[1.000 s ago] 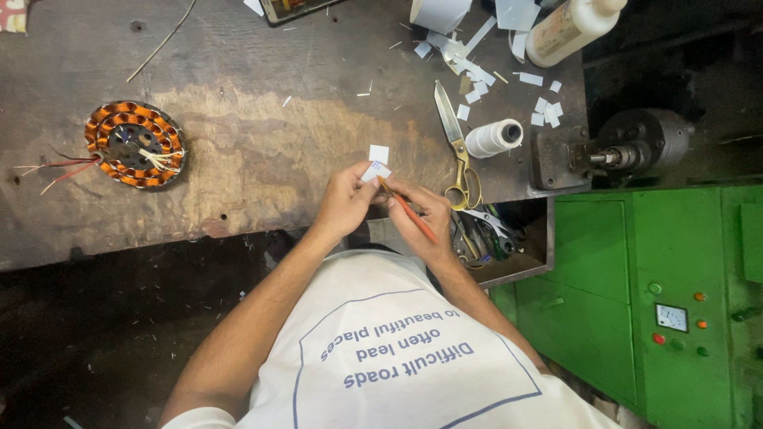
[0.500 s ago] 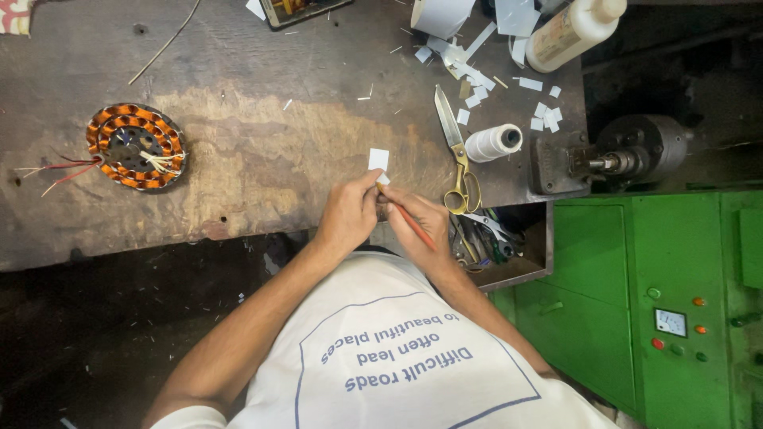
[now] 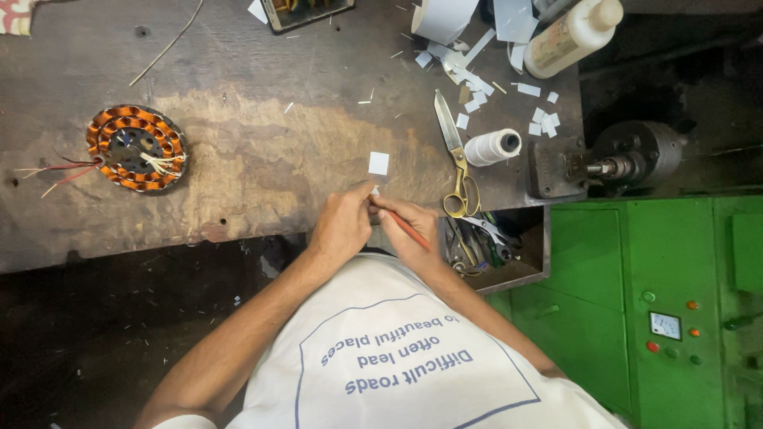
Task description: The person writes on small white paper pieces with a pencil, then uses scissors to trim them. The person places the trimmed paper pieces into slots on a circular orange and black electrical component on the workbench.
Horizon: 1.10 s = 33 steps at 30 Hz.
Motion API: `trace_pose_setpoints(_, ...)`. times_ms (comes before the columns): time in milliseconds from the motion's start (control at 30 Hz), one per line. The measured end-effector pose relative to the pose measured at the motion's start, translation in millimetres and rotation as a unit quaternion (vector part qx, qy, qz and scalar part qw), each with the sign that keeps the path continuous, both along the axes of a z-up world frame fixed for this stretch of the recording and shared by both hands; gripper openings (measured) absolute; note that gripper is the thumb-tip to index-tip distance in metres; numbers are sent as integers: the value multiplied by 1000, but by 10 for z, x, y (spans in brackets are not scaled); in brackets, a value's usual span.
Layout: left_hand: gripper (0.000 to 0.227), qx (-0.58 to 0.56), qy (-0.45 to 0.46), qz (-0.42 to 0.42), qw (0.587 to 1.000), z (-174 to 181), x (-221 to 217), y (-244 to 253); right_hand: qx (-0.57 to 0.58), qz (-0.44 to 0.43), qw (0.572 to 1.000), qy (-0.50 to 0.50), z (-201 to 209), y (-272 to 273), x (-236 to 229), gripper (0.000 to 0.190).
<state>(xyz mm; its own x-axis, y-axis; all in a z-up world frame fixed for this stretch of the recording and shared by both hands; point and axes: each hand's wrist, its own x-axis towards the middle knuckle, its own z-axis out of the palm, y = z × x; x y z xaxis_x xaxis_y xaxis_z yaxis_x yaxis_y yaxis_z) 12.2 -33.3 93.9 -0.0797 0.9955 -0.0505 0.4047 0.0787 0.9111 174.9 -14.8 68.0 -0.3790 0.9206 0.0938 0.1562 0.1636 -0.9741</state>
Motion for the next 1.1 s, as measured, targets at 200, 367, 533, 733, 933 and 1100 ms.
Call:
trace_pose_setpoints(200, 28, -10, 36, -3, 999, -126, -19, -38, 115, 32, 990, -79, -33, -19, -13, 24)
trace_pose_setpoints(367, 19, -48, 45, -15, 998, -307, -69, -88, 40, 35, 995, -85, -108, -5, -46, 24)
trace_pose_setpoints(533, 29, -33, -10, -1, 999, -348, -140, -108, 49, 74, 992, -93, -36, -6, -75, 25)
trace_pose_setpoints(733, 27, -66, -21, -6, 998, -364, -171, -78, 61, 94, 989, -98, 112, 69, -146, 24)
trace_pose_setpoints(933, 29, -57, -75, 9, 995, -372, -198, -53, 68, 72, 981, -166, 276, 148, -171, 24)
trace_pose_setpoints(1100, 36, 114, 48, 54, 991, -490, -343, -16, 62, 56, 953, -291, 349, 332, -250, 23)
